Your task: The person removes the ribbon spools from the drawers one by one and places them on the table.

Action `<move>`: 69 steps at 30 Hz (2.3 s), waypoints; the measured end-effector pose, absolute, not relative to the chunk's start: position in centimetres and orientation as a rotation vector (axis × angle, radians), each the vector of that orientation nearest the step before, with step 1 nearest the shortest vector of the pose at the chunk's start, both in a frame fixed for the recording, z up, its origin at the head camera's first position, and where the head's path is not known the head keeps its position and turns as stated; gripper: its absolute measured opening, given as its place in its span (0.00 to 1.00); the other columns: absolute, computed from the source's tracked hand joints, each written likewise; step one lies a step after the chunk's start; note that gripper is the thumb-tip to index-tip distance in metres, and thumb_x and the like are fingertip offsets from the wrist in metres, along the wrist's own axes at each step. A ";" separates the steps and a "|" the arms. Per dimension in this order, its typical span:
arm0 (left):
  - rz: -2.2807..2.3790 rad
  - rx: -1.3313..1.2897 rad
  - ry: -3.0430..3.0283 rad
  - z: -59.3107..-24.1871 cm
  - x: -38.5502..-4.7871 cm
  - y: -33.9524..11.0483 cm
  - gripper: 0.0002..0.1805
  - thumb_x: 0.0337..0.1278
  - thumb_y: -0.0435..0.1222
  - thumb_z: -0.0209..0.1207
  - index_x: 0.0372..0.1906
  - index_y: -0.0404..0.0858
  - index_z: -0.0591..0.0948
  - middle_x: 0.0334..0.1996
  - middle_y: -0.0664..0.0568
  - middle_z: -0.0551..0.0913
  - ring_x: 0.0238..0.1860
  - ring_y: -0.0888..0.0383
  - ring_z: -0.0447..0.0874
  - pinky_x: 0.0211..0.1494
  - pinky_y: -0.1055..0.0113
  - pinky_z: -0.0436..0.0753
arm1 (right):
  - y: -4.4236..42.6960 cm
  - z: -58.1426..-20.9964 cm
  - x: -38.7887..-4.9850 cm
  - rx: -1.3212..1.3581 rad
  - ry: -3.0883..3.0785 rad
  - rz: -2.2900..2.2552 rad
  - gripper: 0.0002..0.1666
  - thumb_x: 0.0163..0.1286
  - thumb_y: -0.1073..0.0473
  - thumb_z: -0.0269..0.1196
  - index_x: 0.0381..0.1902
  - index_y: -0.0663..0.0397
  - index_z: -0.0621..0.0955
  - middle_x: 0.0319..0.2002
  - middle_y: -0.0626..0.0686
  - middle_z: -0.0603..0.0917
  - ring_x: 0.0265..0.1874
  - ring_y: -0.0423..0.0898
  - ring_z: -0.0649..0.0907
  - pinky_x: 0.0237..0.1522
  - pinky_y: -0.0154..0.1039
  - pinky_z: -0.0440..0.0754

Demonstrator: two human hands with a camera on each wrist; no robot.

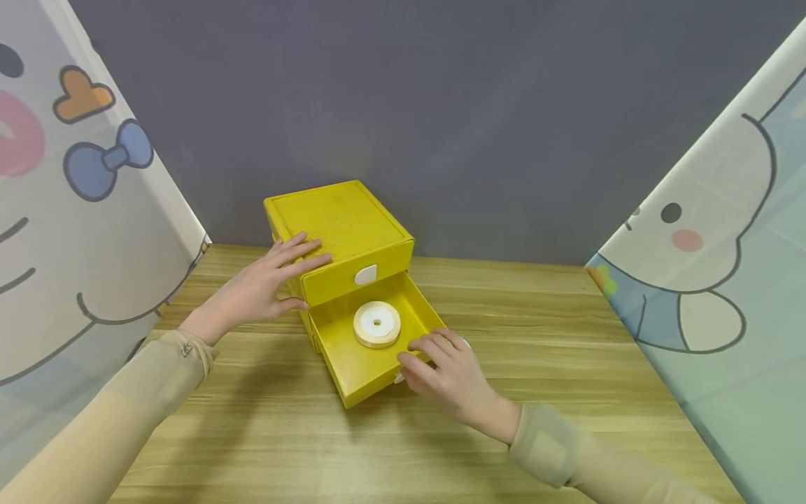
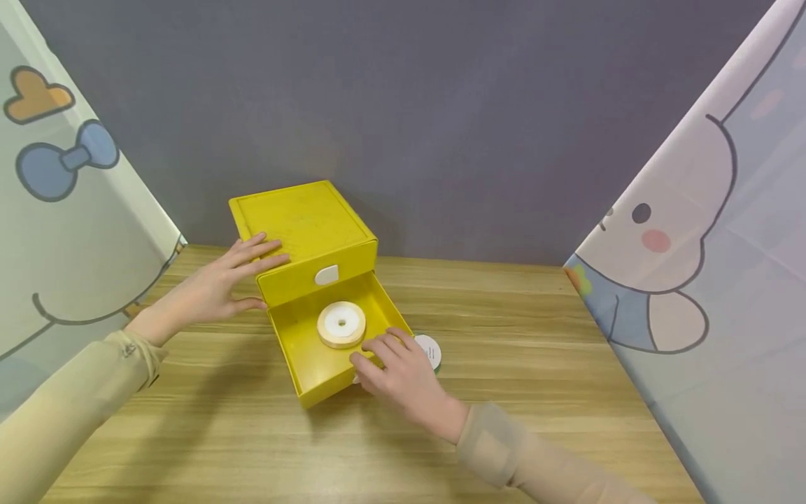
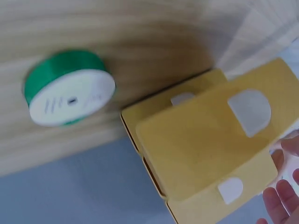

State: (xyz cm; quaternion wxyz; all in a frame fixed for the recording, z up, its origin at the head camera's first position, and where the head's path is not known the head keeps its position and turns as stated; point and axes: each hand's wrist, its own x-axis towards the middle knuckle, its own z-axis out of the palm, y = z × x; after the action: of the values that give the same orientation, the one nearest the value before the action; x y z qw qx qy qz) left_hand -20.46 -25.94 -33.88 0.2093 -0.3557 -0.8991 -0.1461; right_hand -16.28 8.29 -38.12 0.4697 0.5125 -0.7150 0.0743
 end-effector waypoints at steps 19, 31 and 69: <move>-0.413 -0.976 -2.503 -34.2 -20.4 -26.2 0.52 0.36 0.34 0.75 0.72 0.52 0.63 0.73 0.43 0.60 0.76 0.40 0.49 0.73 0.34 0.54 | 5.2 -33.8 -18.4 1.307 -2.096 0.314 0.22 0.48 0.55 0.76 0.41 0.49 0.81 0.41 0.49 0.83 0.38 0.45 0.83 0.44 0.40 0.82; -0.417 -0.977 -2.525 -34.1 -20.4 -26.1 0.50 0.39 0.35 0.74 0.72 0.52 0.63 0.73 0.43 0.60 0.76 0.39 0.49 0.73 0.33 0.54 | 3.3 -32.1 -20.2 1.349 -2.361 0.225 0.24 0.53 0.50 0.74 0.47 0.50 0.82 0.43 0.49 0.83 0.38 0.46 0.83 0.38 0.38 0.83; -0.408 -0.993 -2.536 -34.1 -20.6 -26.0 0.49 0.40 0.35 0.74 0.72 0.52 0.63 0.73 0.43 0.59 0.76 0.40 0.49 0.74 0.35 0.53 | -1.9 -30.4 -24.6 1.574 -3.325 -0.171 0.44 0.55 0.49 0.73 0.69 0.46 0.69 0.67 0.53 0.71 0.67 0.54 0.68 0.70 0.49 0.69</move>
State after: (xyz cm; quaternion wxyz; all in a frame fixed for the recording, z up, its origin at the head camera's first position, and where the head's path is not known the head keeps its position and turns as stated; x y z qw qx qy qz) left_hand -20.59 -25.99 -34.06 0.1925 -0.3537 -0.9037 -0.1455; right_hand -24.61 -1.88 -30.36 -0.2674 0.4118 -0.8700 -0.0448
